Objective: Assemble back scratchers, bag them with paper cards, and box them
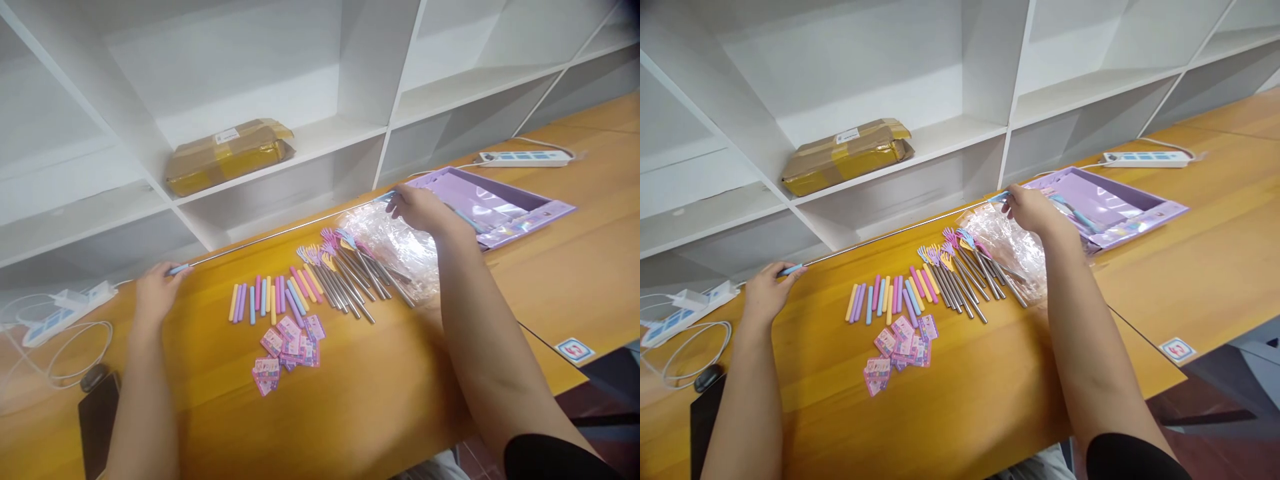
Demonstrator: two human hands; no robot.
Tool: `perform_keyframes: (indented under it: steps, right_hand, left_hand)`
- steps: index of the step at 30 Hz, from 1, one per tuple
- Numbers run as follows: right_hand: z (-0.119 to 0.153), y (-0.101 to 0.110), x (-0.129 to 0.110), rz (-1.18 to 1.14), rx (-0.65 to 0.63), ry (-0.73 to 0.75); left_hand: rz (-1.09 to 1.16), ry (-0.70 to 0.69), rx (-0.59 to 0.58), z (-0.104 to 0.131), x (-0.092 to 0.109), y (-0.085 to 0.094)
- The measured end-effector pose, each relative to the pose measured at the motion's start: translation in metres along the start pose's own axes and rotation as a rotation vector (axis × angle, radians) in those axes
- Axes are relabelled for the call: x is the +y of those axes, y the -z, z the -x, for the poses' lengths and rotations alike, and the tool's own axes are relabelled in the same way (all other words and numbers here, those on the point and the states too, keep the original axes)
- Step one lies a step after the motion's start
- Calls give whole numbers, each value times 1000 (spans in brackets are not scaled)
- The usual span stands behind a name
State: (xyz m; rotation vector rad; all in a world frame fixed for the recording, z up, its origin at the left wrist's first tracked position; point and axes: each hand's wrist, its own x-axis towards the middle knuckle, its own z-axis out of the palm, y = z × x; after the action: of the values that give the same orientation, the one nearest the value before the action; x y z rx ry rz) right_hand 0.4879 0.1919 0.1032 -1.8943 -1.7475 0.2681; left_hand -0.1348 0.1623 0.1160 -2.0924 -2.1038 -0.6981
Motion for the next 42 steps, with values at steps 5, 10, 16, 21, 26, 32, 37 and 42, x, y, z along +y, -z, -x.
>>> perform_keyframes:
  steps: [5, 10, 16, 21, 26, 32, 37, 42]
  right_hand:
    - [-2, -1, -3, 72, 19, -31]
    - [-4, -9, 3, 115, 33, 1]
    - [-7, -19, 5, 202, 78, 82]
    - [-7, -23, 3, 240, 71, 128]
    - [-7, -25, 7, 164, 90, 91]
    - [-1, -16, -2, 127, 59, 15]
    - [6, -1, -13, 99, 75, 11]
    - [6, -3, -25, 32, 150, 127]
  left_hand:
    - [57, -89, 65, 2, 0, -5]
    - [73, -144, 162, 3, 2, -8]
    - [36, -191, 225, 1, -9, -8]
    - [-23, -320, 246, 2, -22, -7]
    - [-45, -334, 274, 7, -18, -3]
    - [-42, -366, 339, 10, -12, 1]
    - [-24, -299, 297, 13, -19, 11]
    - [28, -245, 199, 18, 3, 10]
